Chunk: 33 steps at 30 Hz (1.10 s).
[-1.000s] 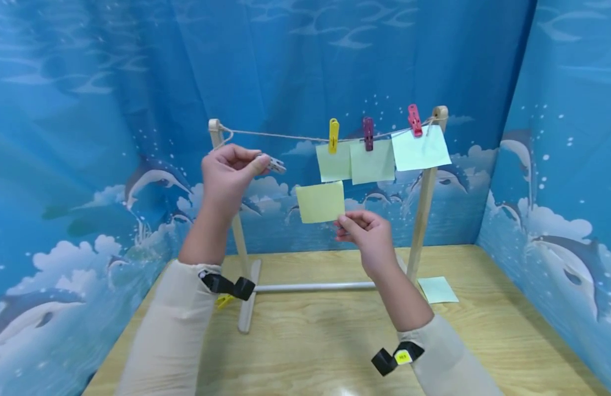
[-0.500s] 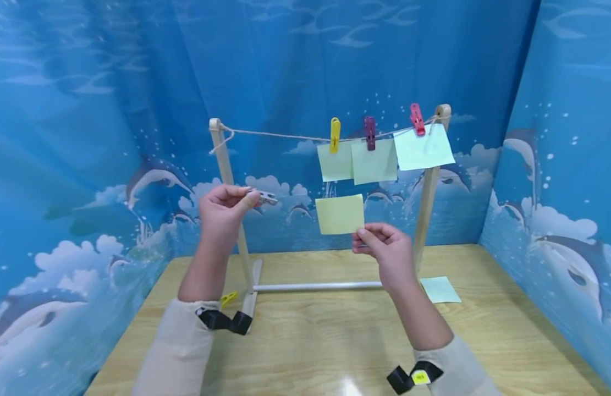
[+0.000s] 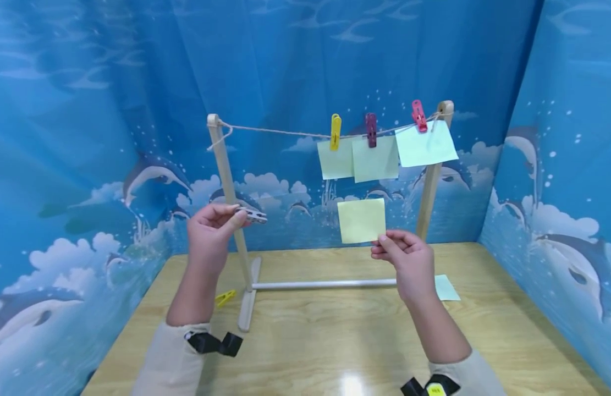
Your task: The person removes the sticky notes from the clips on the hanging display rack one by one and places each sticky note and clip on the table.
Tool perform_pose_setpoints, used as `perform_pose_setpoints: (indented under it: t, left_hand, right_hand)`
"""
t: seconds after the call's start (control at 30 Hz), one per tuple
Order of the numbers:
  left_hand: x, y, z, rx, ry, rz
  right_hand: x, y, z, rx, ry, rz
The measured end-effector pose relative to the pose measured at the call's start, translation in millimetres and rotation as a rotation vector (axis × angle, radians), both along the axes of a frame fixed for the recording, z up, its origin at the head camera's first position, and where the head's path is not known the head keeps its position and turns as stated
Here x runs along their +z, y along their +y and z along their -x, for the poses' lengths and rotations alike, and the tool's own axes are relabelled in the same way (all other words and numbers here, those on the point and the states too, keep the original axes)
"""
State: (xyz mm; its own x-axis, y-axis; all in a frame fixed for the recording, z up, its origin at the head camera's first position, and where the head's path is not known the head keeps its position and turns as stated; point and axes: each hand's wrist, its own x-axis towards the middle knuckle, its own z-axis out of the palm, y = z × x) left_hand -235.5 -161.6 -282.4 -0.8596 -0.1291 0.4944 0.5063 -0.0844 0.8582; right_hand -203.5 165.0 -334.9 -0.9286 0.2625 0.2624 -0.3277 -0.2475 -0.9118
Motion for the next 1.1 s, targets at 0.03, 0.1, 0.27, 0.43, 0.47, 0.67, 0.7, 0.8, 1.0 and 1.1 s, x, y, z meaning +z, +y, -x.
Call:
perform_pose_setpoints:
  t: [0.03, 0.1, 0.27, 0.43, 0.47, 0.67, 0.7, 0.8, 1.0, 1.1]
  left_hand:
    - [-1.5, -2, -1.3, -0.001, -0.012, 0.003]
    - [-5.1, -5, -3.5, 0.003, -0.031, 0.022]
    - [-18.5, -10, -7.1, 0.016, -0.080, 0.056]
    - [-30.3, -18, -14.0, 0.021, -0.161, 0.160]
    - [-32.6, -19, -15.4, 0.018, -0.178, 0.182]
    - [-49.0, -23, -23.2, -0.015, -0.267, 0.212]
    - [-52.2, -23, -24.6, -0.019, -0.273, 0.207]
    - [-62.3, -24, -27.3, -0.031, -0.282, 0.187]
    - [-82.8, -35, -30.2, 0.047, -0.319, 0.138]
    - [-93.0, -41, -31.7, 0.087, -0.340, 0.086]
  right_hand:
    - [-1.7, 1, -0.6, -0.008, 0.001, 0.003]
    - [-6.2, 2, -2.3, -0.020, -0.010, 0.009]
    - [-20.6, 14, -7.8, -0.036, -0.063, -0.023]
    - [-39.1, 29, -12.6, -0.058, -0.072, -0.010]
    - [-41.8, 32, -13.6, -0.063, -0.070, -0.001]
    - [-52.9, 49, -21.4, -0.082, -0.075, 0.009]
    - [-54.8, 52, -22.7, -0.088, -0.078, 0.006]
    - [-61.0, 60, -24.9, -0.119, -0.084, 0.005]
    - [-71.1, 75, -26.3, -0.182, -0.050, 0.039]
    - [-77.1, 85, -27.6, -0.192, -0.060, 0.057]
